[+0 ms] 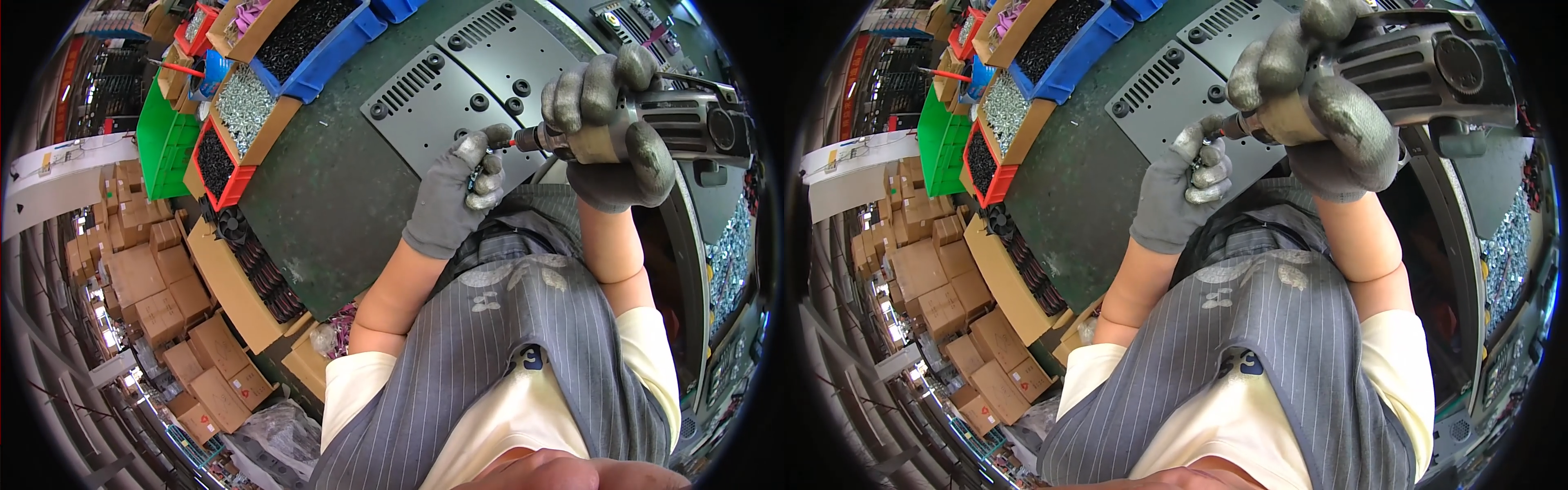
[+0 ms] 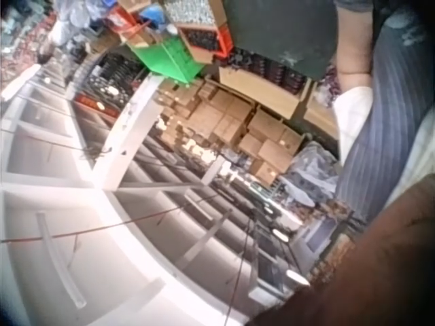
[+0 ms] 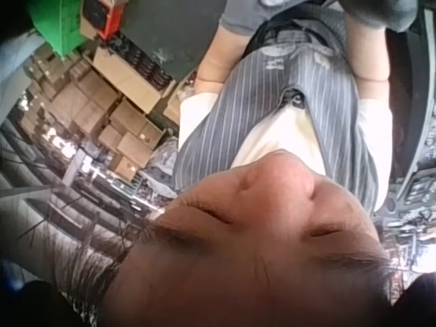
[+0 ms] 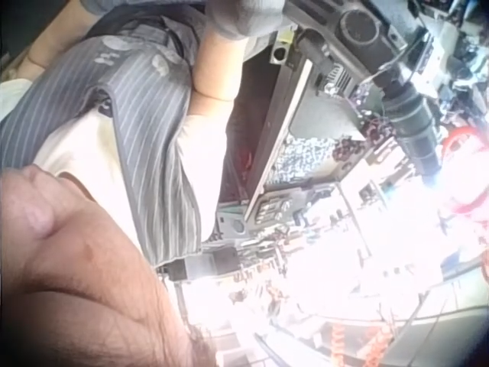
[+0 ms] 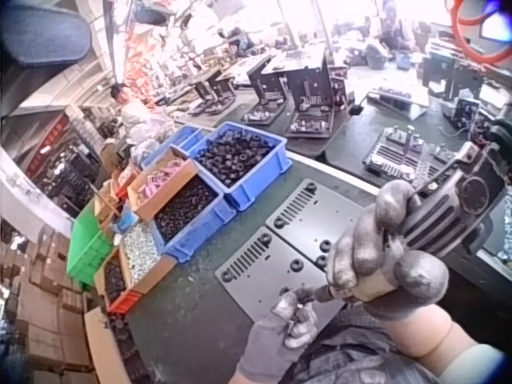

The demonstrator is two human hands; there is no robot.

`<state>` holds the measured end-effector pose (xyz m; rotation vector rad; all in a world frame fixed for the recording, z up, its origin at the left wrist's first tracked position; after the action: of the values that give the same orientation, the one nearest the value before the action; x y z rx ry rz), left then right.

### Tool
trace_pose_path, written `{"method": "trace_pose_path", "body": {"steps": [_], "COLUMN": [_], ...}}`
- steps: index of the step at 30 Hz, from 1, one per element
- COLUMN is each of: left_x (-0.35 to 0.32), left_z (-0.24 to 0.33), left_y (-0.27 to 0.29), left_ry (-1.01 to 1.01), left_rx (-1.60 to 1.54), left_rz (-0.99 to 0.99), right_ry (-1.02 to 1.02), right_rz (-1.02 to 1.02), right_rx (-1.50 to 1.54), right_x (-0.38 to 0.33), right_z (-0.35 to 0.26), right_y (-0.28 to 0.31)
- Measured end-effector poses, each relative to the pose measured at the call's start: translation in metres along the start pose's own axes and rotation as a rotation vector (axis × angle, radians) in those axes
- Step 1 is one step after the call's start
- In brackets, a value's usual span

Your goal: Assembling components into a metal electronic chassis using an electric screwdriver.

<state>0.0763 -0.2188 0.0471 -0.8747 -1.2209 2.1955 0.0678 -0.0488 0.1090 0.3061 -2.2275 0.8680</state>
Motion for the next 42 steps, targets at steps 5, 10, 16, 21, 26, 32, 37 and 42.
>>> {"method": "trace_pose_path", "body": {"steps": [5, 10, 16, 21, 26, 32, 37, 42], "left_x": [0.005, 0.011, 0.087, 0.117, 0.144, 0.159, 0.16, 0.161], "left_z": [-0.011, -0.002, 0.028, 0.027, -0.014, -0.045, -0.051, -0.051], "left_y": [-0.003, -0.029, -0.031, -0.049, -0.073, -0.055, -0.054, -0.057], "left_ry": [0.088, 0.142, -0.597, -0.191, -0.27, -0.384, -0.489, -0.501], "left_rx": [-0.001, 0.538, 2.245, 2.436, 2.092, 2.027, 1.973, 2.014], "left_rz": [-0.054, 0.048, 0.204, 0.278, -0.092, -0.117, -0.07, -0.057], "right_ry": [-0.064, -0.06, -0.046, -0.08, 0.007, -0.061, -0.278, -0.256], "right_rz": [-0.001, 0.315, 0.491, 0.473, 0.536, 0.496, 0.53, 0.388], "right_rx": [0.023, 0.188, 0.0, -0.12, -0.547, -0.603, -0.686, -0.691], "right_x": [-0.003, -0.018, -0.028, -0.034, -0.031, -0.006, 0.013, 0.0], "right_z": [-0.01, -0.029, -0.061, -0.08, -0.104, -0.068, -0.066, -0.045], "right_y": [0.001, 0.033, 0.083, 0.1, 0.126, 0.123, 0.094, 0.13]}}
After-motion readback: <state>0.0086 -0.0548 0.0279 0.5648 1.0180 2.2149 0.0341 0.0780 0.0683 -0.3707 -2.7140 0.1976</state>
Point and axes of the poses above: each hand's wrist, its own x-axis towards the middle knuckle, its own y-axis out of the back of the hand, z = x × y, the point moved 2 cm from there along x, towards the middle knuckle, and after that the axes turned 2 degrees about -z, right-handed, at the moved point
